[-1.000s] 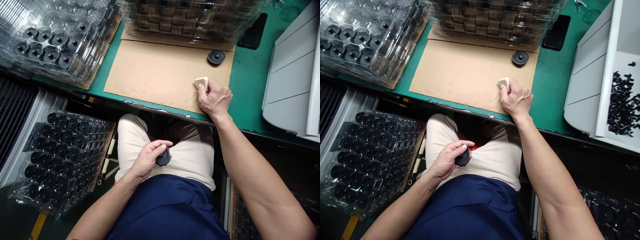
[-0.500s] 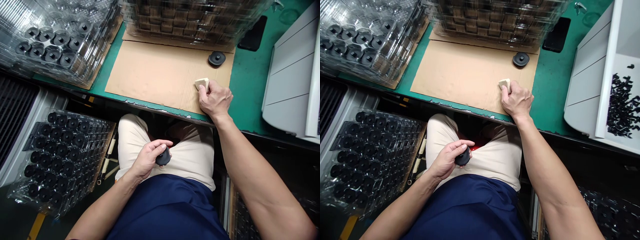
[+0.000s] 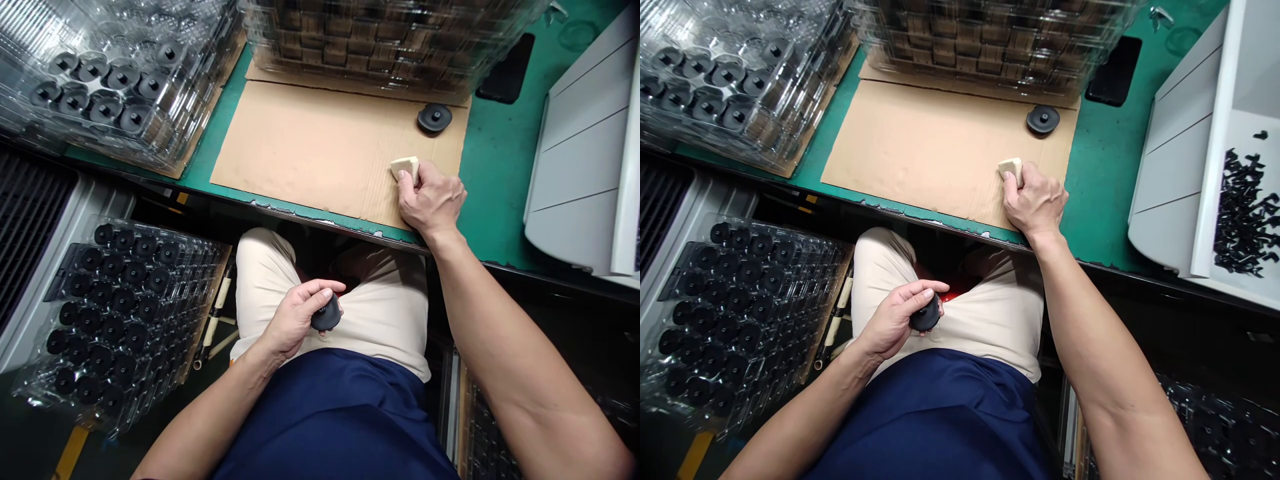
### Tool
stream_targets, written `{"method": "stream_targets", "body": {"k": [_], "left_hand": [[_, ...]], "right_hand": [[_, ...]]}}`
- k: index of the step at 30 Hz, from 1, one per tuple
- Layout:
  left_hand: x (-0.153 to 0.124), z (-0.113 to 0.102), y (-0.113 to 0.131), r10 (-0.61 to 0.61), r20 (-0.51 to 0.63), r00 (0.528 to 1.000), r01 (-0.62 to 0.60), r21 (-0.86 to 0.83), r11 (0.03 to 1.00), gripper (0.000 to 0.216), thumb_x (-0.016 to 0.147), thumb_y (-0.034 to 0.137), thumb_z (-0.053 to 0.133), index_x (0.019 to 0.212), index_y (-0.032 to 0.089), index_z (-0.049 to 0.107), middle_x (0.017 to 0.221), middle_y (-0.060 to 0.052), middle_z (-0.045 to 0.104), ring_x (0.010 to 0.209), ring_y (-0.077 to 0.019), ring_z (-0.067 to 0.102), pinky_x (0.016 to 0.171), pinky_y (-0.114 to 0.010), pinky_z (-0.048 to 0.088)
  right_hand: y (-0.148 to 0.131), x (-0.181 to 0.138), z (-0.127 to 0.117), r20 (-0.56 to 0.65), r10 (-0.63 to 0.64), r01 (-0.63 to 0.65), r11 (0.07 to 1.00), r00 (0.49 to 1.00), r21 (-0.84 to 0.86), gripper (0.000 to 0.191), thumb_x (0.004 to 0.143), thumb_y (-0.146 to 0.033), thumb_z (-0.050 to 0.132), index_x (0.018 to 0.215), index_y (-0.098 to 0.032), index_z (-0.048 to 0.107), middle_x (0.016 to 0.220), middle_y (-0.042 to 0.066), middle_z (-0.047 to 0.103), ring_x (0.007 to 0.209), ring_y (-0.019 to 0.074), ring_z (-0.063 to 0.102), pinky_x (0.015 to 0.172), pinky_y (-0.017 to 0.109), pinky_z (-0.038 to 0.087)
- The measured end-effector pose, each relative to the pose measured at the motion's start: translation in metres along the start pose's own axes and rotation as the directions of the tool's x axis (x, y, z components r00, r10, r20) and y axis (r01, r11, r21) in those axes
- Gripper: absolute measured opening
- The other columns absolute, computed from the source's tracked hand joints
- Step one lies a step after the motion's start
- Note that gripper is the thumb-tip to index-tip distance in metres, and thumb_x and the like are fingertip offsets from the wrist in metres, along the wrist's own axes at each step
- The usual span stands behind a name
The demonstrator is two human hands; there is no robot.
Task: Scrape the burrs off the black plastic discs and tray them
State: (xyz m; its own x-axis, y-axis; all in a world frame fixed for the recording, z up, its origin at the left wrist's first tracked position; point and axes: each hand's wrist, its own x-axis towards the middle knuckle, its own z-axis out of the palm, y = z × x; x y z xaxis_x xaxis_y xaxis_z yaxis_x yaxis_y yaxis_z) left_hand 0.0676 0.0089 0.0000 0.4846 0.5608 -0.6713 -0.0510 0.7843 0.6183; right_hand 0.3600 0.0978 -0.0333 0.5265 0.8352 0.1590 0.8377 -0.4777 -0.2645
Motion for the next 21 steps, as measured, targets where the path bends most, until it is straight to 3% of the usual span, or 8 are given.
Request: {"method": "stream_targets", "body": {"k": [21], "left_hand": [[0.0023, -0.0007, -0.0056, -0.024, -0.009, 1.0, 0.024, 0.003, 1.0, 0.041, 0.085, 0.048, 0.079, 0.11, 0.015, 0.078, 0.078, -0.007, 0.072, 0.063, -0.0132, 0.06, 0.049, -0.021, 0.047]], "right_hand": [[0.0007, 0.0005, 0.0017, 0.01, -0.007, 0.007, 1.0, 1.0, 0.012, 0.04, 0.099, -0.054, 0.045, 0.101, -0.022, 0.069, 0.093, 0.015, 0.071, 0.087, 0.0319, 0.061, 0.074, 0.039, 0.036]]}}
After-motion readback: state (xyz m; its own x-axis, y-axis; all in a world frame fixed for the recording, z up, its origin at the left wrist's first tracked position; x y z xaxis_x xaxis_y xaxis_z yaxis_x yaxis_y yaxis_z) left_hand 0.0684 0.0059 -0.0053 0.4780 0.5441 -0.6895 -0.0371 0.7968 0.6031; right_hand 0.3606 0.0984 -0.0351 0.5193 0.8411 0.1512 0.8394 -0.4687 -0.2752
